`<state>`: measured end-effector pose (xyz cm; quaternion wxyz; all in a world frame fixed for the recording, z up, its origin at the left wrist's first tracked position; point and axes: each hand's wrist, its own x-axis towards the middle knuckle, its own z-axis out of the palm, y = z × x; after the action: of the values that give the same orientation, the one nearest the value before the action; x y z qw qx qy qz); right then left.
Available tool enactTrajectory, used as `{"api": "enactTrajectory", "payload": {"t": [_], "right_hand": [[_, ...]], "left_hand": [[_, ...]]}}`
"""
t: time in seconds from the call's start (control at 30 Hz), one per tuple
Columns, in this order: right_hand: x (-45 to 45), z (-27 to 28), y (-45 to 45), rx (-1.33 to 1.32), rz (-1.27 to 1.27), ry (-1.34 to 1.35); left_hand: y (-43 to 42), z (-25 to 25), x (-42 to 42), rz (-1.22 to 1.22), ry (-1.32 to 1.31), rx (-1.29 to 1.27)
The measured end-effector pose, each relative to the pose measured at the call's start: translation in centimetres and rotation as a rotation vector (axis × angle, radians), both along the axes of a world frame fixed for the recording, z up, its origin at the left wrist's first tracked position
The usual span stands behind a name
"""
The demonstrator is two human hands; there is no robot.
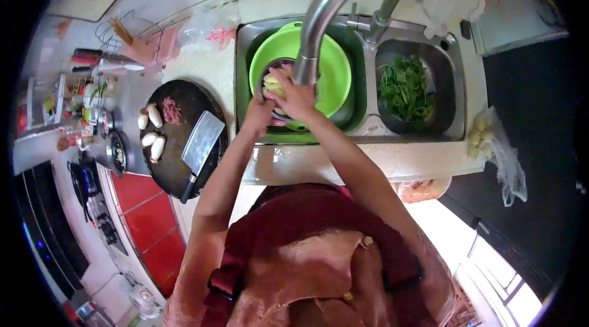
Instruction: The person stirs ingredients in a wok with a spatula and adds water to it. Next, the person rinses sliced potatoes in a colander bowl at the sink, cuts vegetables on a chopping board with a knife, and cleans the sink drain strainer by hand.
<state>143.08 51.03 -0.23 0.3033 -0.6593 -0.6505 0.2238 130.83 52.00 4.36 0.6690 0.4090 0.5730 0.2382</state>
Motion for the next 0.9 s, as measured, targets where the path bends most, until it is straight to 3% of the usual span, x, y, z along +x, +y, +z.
{"api": "enactTrajectory", "payload": {"t": [0.1,0.3,0.4,0.6,0.73,0.77,0.9], "right_hand": [[-2.1,-0.5,0.8,0.266,-0.114,0.117],[-5.1,2.0,2.9,0.382,-0.223,0.416],[-5.9,3.8,4.0,0.548,-0.232,0.505],[-6.1,8.6,5.8,0.818,-0.174,0.600],[-5.4,11.1,5.7,0.882,-0.132,0.463],[-4.8,11.5,5.3,0.850,-0.065,0.462],[-3.6,10.1,3.1,0.395,0.102,0.047]], "left_hand": [[1.5,0.9,-1.6,-0.085,0.177,0.092],[1.9,7.1,-1.7,-0.233,0.532,0.426],[1.7,9.6,-2.1,-0.353,0.714,0.750],[-0.5,16.9,0.1,-0.255,0.948,0.763],[-1.0,16.6,-1.6,-0.171,0.785,0.927],[-1.0,16.0,-1.9,-0.070,0.608,0.791],[-0.1,8.7,-4.9,0.083,0.048,0.360]]}}
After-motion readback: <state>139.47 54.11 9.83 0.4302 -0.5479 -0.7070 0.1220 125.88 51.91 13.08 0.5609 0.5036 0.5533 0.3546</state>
